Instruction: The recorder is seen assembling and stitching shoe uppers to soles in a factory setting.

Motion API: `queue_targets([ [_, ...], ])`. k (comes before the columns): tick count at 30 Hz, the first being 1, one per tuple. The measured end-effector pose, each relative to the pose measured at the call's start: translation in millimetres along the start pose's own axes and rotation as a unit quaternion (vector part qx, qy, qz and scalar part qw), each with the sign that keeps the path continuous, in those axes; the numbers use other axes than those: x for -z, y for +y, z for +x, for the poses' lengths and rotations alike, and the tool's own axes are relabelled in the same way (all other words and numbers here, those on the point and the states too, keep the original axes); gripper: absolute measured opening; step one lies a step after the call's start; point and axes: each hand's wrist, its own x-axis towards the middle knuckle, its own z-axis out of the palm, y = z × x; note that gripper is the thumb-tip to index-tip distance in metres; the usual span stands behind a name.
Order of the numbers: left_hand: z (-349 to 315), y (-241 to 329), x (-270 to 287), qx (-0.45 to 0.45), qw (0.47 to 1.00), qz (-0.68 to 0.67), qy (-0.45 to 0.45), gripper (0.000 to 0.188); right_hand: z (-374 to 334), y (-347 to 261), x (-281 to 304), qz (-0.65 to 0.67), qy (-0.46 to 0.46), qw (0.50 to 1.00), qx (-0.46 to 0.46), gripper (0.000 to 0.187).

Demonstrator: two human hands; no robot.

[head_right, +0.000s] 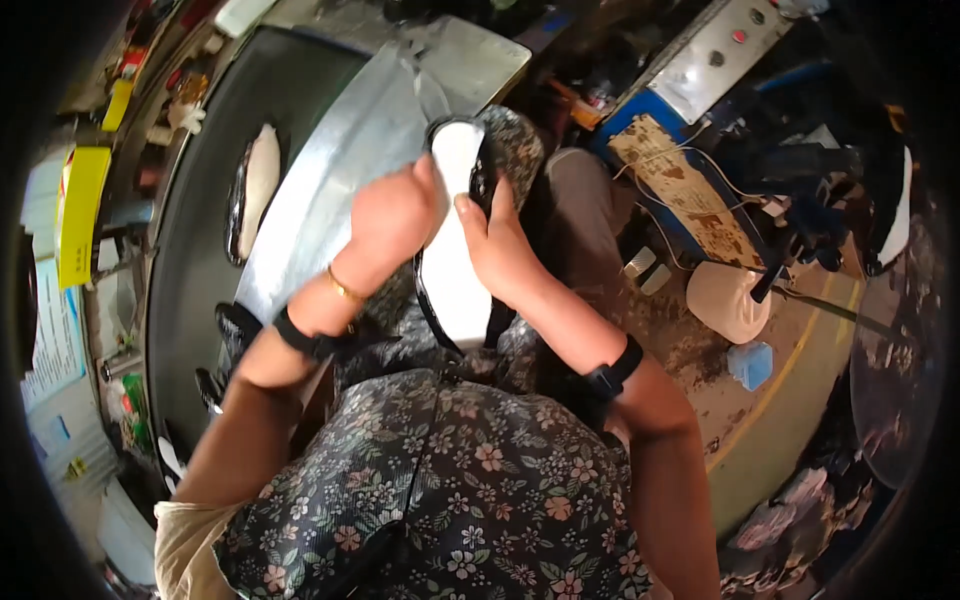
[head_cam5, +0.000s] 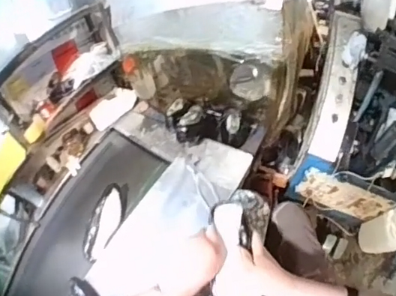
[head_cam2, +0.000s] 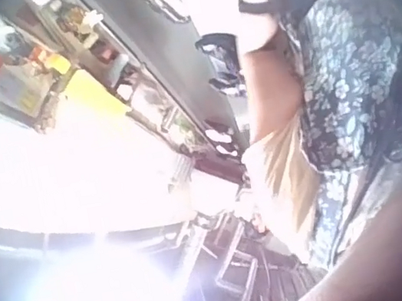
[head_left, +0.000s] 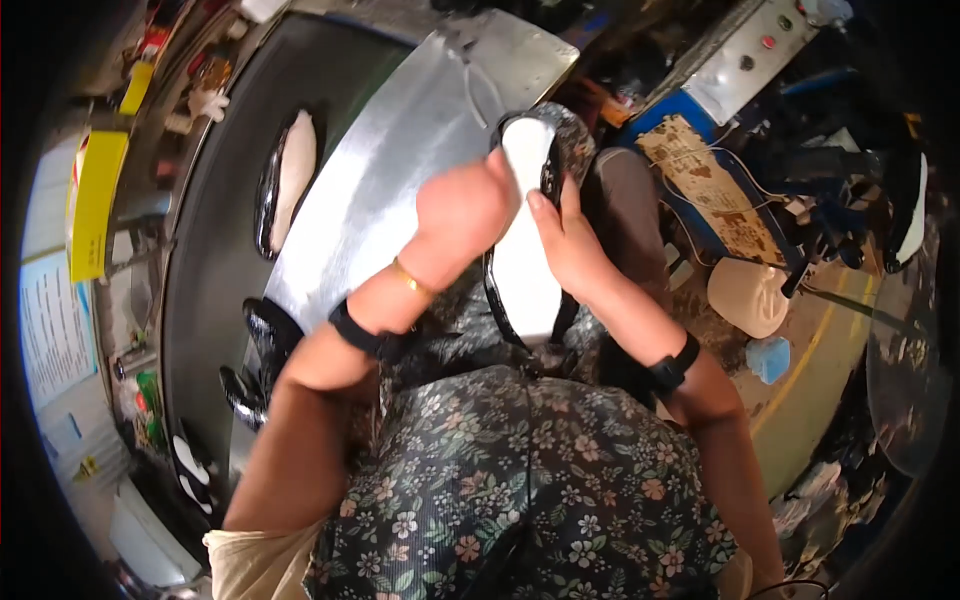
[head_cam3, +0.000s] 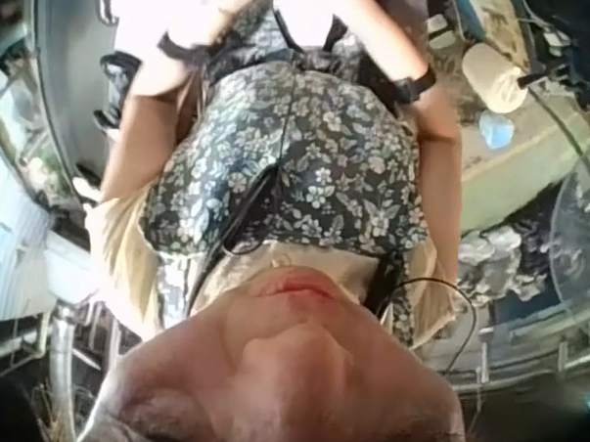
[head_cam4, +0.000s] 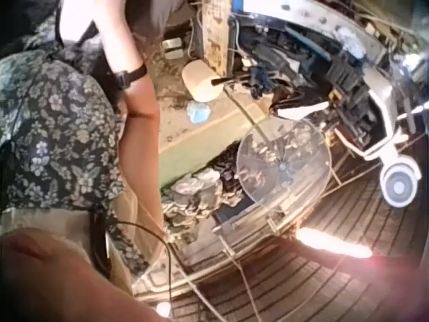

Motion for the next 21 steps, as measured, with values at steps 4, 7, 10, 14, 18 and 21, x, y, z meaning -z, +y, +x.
queue_targets([
  [4, -24.3, -6.4, -3.6, -0.068, 0.985, -0.048, 0.152, 0.038, -5.9, 11.4, -13.0, 0.069, 0.042, 0.995, -0.050, 0.067],
  [7, -69.1, 0.1, -9.3, -0.060, 0.959, -0.245, 0.129, 0.063, -23.1, 20.6, -4.6, 0.055, 0.012, 0.998, 0.037, 0.069],
  [10, -75.1, -8.7, -10.3, -0.052, 0.927, -0.371, 0.028, 0.079, -19.3, 13.3, 23.7, -0.003, -0.014, 1.000, 0.013, 0.073],
  [14, -0.4, -24.5, -4.1, 0.165, 0.875, -0.412, -0.191, 0.100, 27.8, -21.6, 69.9, 0.069, 0.019, 0.944, -0.321, 0.081],
  [18, 72.4, -5.5, -10.6, -0.001, 0.976, -0.218, -0.013, 0.081, 87.3, -35.6, 59.4, 0.070, 0.022, 0.993, -0.094, 0.054],
  [21, 83.5, 9.2, -12.7, -0.058, 0.995, -0.074, -0.028, 0.060, 102.7, -23.3, 44.2, -0.348, 0.078, 0.930, 0.084, 0.031],
])
